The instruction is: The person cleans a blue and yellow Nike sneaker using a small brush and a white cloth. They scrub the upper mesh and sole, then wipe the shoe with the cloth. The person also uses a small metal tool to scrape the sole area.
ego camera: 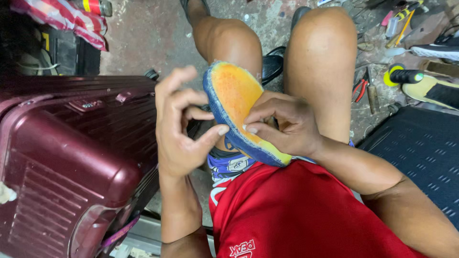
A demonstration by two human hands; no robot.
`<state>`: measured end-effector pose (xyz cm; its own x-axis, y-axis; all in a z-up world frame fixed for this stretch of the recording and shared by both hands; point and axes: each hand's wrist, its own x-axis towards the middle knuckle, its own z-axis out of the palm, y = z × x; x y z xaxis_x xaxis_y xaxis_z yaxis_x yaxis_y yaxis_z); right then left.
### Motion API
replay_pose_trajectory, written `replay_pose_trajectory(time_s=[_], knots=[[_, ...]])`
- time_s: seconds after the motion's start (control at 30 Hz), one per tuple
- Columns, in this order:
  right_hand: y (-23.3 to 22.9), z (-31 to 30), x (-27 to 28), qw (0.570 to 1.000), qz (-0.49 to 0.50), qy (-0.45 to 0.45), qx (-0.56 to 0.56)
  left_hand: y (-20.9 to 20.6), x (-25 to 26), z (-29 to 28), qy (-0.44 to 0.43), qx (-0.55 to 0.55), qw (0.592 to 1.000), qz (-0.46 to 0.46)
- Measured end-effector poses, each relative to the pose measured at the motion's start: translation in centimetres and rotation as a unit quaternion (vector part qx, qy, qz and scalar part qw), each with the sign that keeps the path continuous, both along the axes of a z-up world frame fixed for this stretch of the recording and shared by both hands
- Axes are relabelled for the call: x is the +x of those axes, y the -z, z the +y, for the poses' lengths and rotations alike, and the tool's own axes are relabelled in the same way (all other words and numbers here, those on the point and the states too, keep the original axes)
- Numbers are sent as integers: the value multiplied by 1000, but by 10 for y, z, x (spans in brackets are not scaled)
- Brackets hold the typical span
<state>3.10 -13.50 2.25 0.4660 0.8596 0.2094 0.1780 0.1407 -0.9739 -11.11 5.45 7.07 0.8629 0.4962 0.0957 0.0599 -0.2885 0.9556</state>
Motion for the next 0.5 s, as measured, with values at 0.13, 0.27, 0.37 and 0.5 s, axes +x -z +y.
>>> replay_pose_trajectory(time_s=[0.13, 0.27, 0.37, 0.5], knots=[[15, -5, 2, 981, 191, -8, 26, 32, 31, 20, 123, -192, 969, -100], [21, -10, 16, 971, 237, 13, 16, 70, 61, 3, 158, -367, 903, -156], [8, -21, 28, 963, 259, 74, 17, 80, 75, -10, 161, -354, 910, -145], [-28, -32, 42, 977, 147, 146, 56, 75, 95, -22, 197, -296, 926, -122]])
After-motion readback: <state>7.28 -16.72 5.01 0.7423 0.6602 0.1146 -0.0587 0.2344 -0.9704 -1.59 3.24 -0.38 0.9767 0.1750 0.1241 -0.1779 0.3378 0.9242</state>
